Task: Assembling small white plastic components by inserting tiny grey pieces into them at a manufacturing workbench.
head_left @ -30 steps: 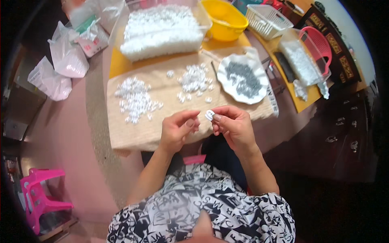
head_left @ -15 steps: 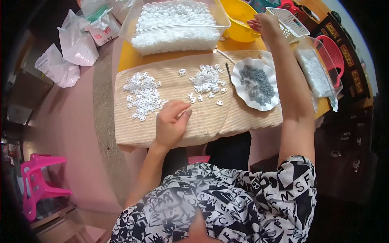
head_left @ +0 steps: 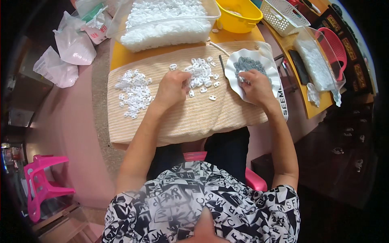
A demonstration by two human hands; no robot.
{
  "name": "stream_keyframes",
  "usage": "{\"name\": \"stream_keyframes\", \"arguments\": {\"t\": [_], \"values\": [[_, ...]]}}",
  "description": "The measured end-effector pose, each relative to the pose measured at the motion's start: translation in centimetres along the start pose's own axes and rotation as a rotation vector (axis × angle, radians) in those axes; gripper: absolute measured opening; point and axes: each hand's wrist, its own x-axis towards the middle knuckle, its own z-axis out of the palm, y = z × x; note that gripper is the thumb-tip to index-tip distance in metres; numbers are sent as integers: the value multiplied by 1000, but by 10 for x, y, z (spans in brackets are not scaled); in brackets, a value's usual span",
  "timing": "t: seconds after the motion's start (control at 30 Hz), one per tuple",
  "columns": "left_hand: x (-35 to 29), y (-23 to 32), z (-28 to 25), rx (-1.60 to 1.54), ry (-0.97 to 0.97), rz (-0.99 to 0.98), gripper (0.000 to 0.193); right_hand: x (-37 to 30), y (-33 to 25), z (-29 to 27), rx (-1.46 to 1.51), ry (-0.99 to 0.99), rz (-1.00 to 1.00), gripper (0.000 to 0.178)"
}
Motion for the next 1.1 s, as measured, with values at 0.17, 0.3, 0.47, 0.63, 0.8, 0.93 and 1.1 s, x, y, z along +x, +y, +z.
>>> {"name": "stream_keyframes", "arguments": {"t": [0.17, 0.3, 0.47, 0.63, 0.8, 0.93, 1.1], "values": [[-2, 3, 1, -54, -14, -73, 26, 0, 8, 15, -97, 122, -30, 9], [-1, 4, 1, -79, 26, -100, 18, -1, 4, 14, -63, 154, -79, 6], [-8, 5, -3, 42, 53, 51, 11, -9, 4, 4, -29, 163, -18, 6], [-27, 16, -10, 35, 295, 118, 7, -10, 9, 13, -130, 245, -57, 7], [-61, 35, -35, -1373, 149, -504, 14, -15, -23, -14, 505, 314, 161, 9], [-75, 55, -45, -1492, 107, -579, 11, -44, -77, -4, 1175, -47, 286, 14], [-82, 66, -41, -1532, 72, -613, 8, -60, -124, 26, 1570, -375, 393, 19]]}}
